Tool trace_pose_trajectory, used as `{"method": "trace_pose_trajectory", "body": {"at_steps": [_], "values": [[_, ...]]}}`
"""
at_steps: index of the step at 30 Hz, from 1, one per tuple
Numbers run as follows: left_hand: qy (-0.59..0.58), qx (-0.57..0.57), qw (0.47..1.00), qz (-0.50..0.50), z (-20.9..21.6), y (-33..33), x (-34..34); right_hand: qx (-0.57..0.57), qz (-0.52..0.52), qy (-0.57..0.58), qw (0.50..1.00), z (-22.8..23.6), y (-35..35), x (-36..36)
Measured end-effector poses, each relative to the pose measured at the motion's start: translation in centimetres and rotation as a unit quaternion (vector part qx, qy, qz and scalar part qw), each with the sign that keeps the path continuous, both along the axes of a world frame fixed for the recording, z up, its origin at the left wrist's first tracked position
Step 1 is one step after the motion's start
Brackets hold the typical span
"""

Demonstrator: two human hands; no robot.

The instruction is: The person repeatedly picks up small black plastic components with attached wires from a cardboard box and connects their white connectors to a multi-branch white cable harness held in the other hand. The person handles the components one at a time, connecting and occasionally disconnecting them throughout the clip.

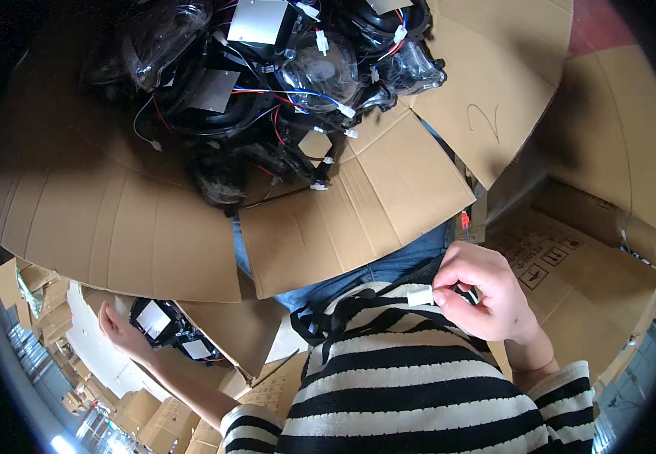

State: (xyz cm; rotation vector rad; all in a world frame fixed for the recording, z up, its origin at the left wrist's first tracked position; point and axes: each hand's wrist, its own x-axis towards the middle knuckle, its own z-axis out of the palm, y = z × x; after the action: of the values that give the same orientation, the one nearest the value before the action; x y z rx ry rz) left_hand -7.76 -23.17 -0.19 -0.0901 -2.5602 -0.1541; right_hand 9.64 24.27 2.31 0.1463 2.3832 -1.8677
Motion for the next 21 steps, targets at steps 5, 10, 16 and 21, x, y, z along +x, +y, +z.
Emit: {"method": "trace_pose_trajectory", "body": {"at_steps": [5, 10, 16, 21], "values": [[-0.054, 0.148, 0.983, -0.096, -2.8, 12.0, 5.3, -0.011, 0.011, 0.003, 1.0, -0.6, -0.7, -0.4], [-0.355, -0.007, 0.872, -0.338, -13.5, 21.7, 1.0, -0.004, 0.026, 0.009, 1.0, -0.5, -0.7, -0.5], [-0.484, -0.18, 0.829, -0.215, -23.7, 21.7, -2.1, -0.009, 0.016, 0.008, 1.0, -0.8, -1.0, 0.4], [-0.537, -0.149, 0.786, -0.266, -22.7, 20.7, -1.0, -0.023, 0.028, 0.023, 0.999, -1.5, -1.4, -0.1]]}}
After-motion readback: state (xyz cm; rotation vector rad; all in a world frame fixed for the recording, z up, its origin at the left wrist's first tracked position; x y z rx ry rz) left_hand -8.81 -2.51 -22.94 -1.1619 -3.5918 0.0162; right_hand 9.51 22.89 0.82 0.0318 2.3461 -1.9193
